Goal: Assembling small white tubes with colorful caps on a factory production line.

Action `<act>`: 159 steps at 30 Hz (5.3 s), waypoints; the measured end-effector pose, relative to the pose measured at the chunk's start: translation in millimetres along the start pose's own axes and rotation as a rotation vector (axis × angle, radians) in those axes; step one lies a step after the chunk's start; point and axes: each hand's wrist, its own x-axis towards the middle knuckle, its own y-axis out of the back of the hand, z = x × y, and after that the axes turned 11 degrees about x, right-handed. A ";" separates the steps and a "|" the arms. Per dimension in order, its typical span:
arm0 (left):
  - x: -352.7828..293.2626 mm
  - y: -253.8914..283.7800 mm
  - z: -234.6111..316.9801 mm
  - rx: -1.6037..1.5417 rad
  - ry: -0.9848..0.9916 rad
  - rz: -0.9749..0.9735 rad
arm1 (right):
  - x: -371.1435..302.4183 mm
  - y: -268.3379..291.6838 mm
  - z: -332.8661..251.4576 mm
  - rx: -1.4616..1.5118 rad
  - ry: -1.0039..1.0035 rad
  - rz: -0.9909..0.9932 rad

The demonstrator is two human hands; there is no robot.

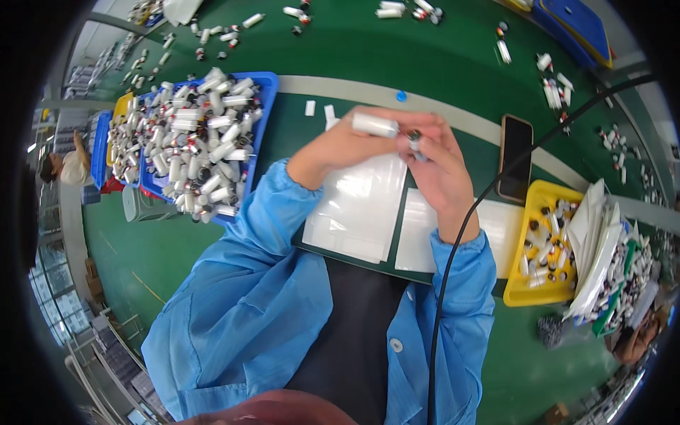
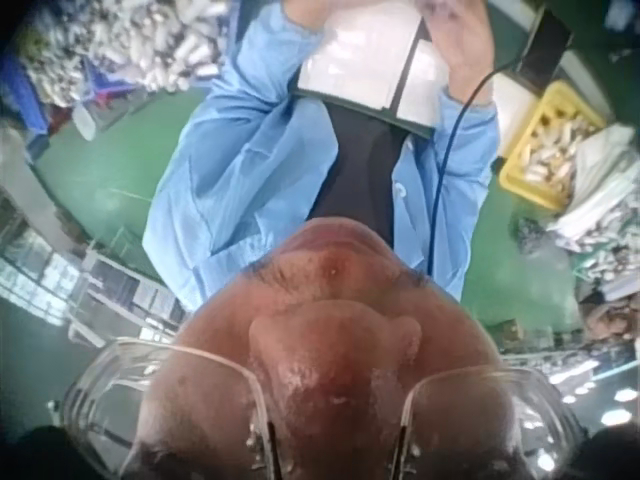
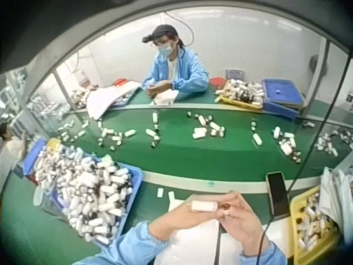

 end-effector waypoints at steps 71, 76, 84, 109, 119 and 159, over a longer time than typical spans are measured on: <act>23.2 -1.8 -33.7 -0.837 0.153 0.615 | -41.8 -34.8 24.7 -0.773 0.288 -0.143; 11.4 -9.9 -13.7 -0.743 0.149 0.356 | 3.7 -14.6 35.9 -1.358 0.759 0.014; 13.4 -7.7 -38.1 -0.239 0.042 0.105 | -2.7 -6.5 18.2 -0.523 0.471 0.270; 13.5 -11.2 -38.7 0.021 0.047 0.206 | 1.1 13.4 1.4 -0.500 0.458 0.206; 11.2 -9.3 -37.6 0.040 0.046 0.148 | 0.8 -4.1 19.7 -0.699 0.660 0.338; 129.8 307.6 -62.1 1.803 0.501 0.795 | 0.5 15.6 23.6 -0.849 0.310 0.134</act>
